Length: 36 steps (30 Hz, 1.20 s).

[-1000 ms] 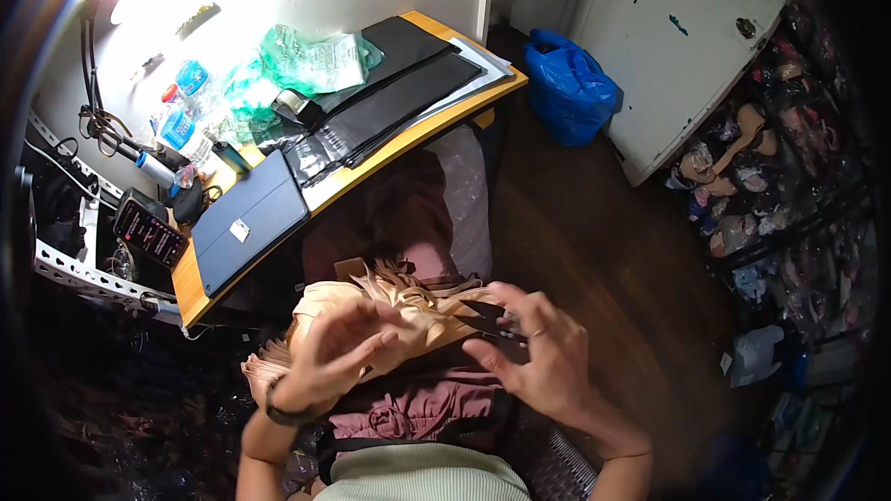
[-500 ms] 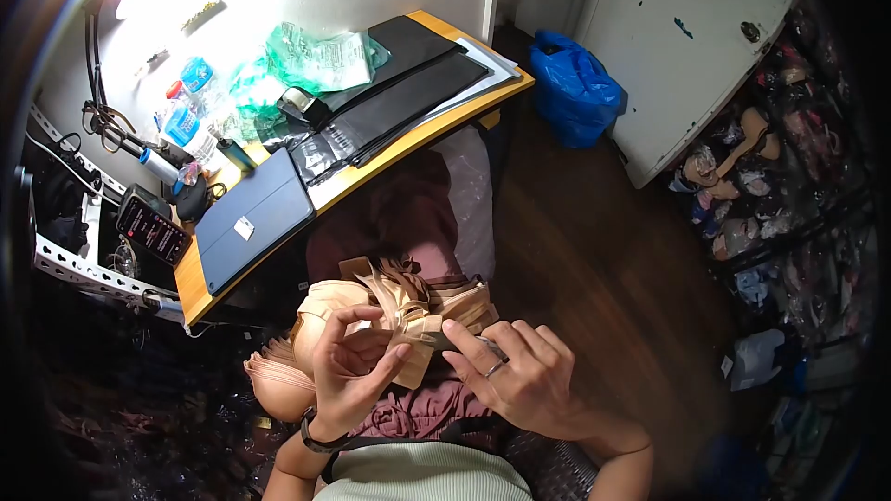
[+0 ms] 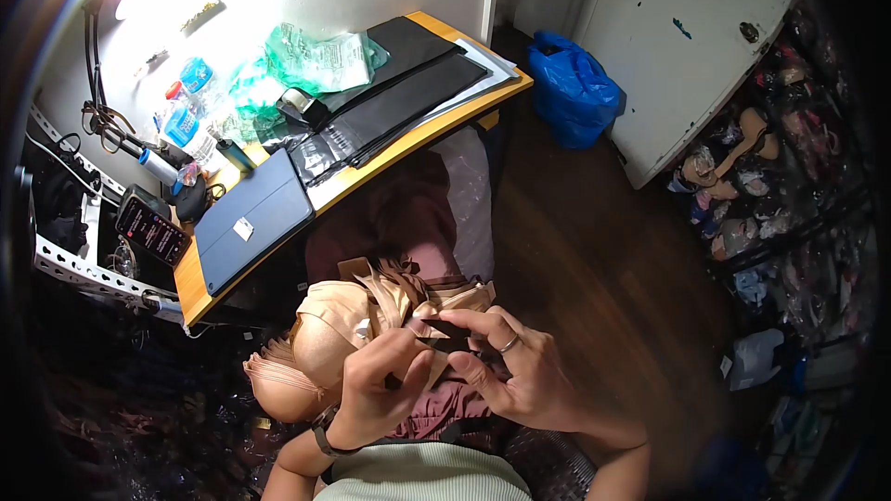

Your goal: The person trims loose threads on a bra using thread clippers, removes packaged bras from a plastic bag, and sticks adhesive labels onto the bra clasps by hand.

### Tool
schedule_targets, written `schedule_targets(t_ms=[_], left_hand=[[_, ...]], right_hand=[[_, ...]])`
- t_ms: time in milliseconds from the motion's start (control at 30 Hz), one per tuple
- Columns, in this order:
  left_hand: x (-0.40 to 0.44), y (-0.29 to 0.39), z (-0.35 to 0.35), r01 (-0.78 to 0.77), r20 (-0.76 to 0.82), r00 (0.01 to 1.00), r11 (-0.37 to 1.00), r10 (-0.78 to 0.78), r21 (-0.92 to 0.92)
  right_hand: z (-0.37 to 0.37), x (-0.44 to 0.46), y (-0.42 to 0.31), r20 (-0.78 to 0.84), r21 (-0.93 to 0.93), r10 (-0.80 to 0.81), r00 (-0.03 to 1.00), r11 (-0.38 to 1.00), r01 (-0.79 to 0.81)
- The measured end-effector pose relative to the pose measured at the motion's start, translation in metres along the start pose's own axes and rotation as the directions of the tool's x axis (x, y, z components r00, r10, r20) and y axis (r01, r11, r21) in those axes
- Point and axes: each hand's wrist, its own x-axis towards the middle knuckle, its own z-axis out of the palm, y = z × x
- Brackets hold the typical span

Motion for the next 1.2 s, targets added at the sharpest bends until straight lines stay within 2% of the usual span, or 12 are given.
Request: schedule_targets(t_ms=[67, 100, 167, 533, 600, 633, 700, 767, 833, 933, 1033, 1200], left_hand=[[-0.002, -0.003, -0.001, 0.189, -0.007, 0.979, 0.925, -0.202, -0.329], [-0.002, -0.003, -0.003, 0.191, -0.009, 0.979, 0.926, -0.205, -0.327], [0.001, -0.002, -0.007, 0.283, 0.051, 0.954, 0.838, -0.294, -0.467], [0.002, -0.005, -0.003, 0.052, -0.022, 0.998, 0.978, -0.058, -0.2], [0.001, -0.005, -0.009, 0.209, 0.088, 0.978, 0.917, -0.191, -0.338], [0.001, -0.004, -0.009, 0.21, 0.089, 0.978, 0.917, -0.191, -0.34], [-0.001, -0.001, -0.01, 0.286, 0.109, 0.953, 0.725, -0.281, -0.627], [-0.003, -0.006, -0.011, 0.244, 0.135, 0.97, 0.805, -0.203, -0.541], [-0.005, -0.002, -0.012, 0.367, 0.15, 0.929, 0.793, -0.338, -0.486], [-0.006, 0.007, -0.016, 0.373, 0.167, 0.927, 0.781, -0.336, -0.501], [-0.008, 0.003, -0.015, 0.29, 0.156, 0.957, 0.836, -0.244, -0.466], [-0.01, 0.001, -0.012, 0.286, 0.147, 0.958, 0.867, -0.247, -0.408]], right_hand=[[-0.005, -0.001, 0.002, 0.009, -0.416, -0.128, 0.992, 0.902, 0.12], [-0.008, -0.003, 0.0, 0.012, -0.413, -0.128, 0.992, 0.902, 0.122], [-0.013, -0.007, -0.005, 0.131, -0.604, -0.161, 0.978, 0.77, 0.207], [-0.002, -0.012, 0.008, 0.214, -0.675, -0.236, 0.948, 0.666, 0.318], [-0.003, -0.012, 0.009, 0.212, -0.667, -0.238, 0.948, 0.673, 0.319], [-0.004, -0.012, 0.009, 0.212, -0.647, -0.232, 0.95, 0.695, 0.314], [-0.005, -0.014, 0.01, 0.211, -0.626, -0.224, 0.951, 0.716, 0.308], [-0.006, -0.014, 0.012, 0.171, -0.611, -0.229, 0.958, 0.739, 0.285], [-0.01, -0.012, 0.002, 0.167, -0.612, -0.219, 0.961, 0.741, 0.275], [-0.008, -0.01, -0.003, 0.143, -0.635, -0.206, 0.968, 0.731, 0.25], [0.0, -0.008, -0.003, 0.13, -0.654, -0.214, 0.968, 0.715, 0.246], [0.002, -0.006, 0.003, 0.132, -0.645, -0.239, 0.962, 0.716, 0.266]])
